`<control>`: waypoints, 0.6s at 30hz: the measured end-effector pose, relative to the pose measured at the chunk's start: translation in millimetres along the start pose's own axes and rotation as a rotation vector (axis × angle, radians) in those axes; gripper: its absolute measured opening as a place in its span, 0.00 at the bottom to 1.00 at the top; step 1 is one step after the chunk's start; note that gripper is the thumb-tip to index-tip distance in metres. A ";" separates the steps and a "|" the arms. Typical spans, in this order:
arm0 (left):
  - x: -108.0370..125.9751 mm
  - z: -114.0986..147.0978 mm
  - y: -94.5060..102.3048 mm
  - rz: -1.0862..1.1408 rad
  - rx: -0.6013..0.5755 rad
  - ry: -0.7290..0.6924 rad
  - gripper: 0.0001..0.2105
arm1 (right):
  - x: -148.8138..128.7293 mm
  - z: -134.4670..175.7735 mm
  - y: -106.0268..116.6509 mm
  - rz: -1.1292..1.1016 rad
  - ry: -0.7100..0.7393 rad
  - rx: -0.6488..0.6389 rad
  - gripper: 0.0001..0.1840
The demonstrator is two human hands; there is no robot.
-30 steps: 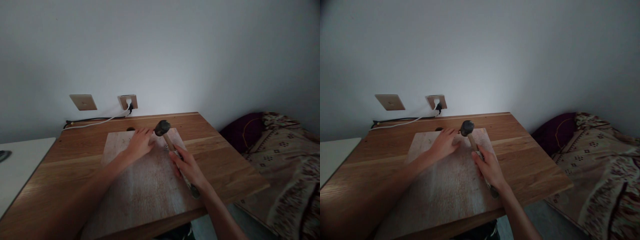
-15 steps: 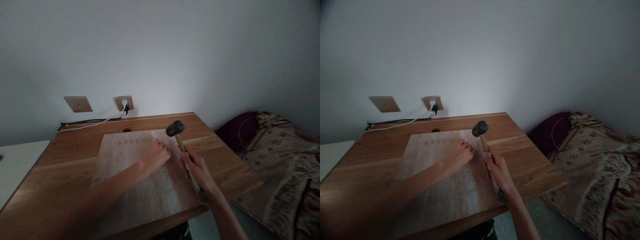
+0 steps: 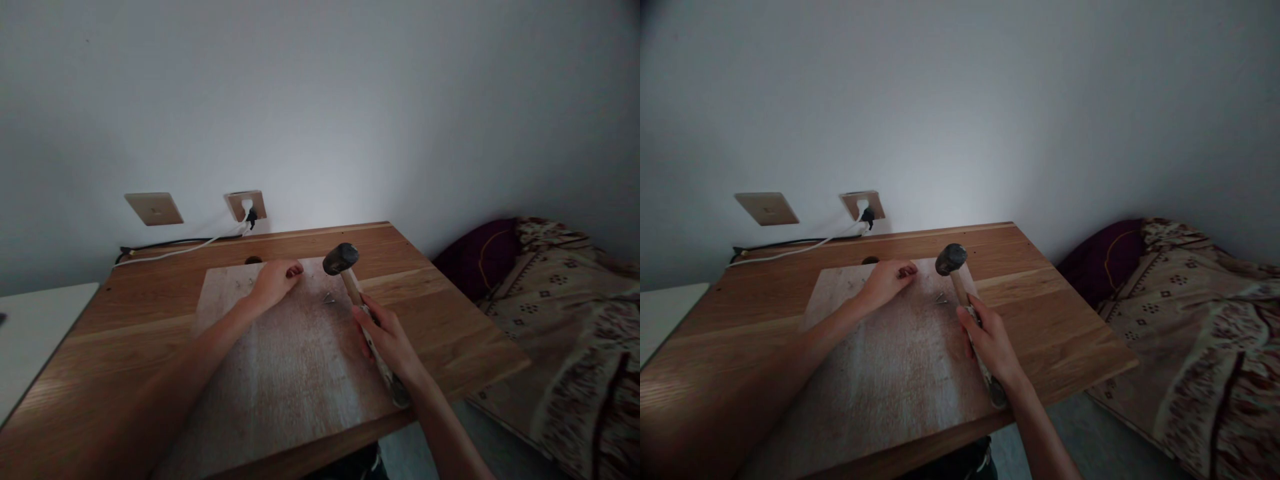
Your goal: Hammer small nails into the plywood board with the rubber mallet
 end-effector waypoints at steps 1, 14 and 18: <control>-0.8 1.1 -1.0 -0.010 0.008 0.009 0.05 | 0.6 0.0 -1.3 -0.006 -0.002 -0.004 0.22; 4.5 2.1 1.7 -0.102 0.051 -0.028 0.06 | 13.6 -10.3 -21.5 0.105 -0.005 -0.131 0.20; 2.1 2.2 0.1 -0.027 0.016 0.044 0.17 | 14.9 -15.8 -30.0 0.221 -0.005 -0.171 0.19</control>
Point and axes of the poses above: each hand's wrist, its own z-axis away from the middle knuckle, its own y-axis out of the back of the hand, x = y × z, the point moved 9 cm from there along -z, towards the middle knuckle, and after that the axes turned 12 degrees about -z, right-handed, at the moved point
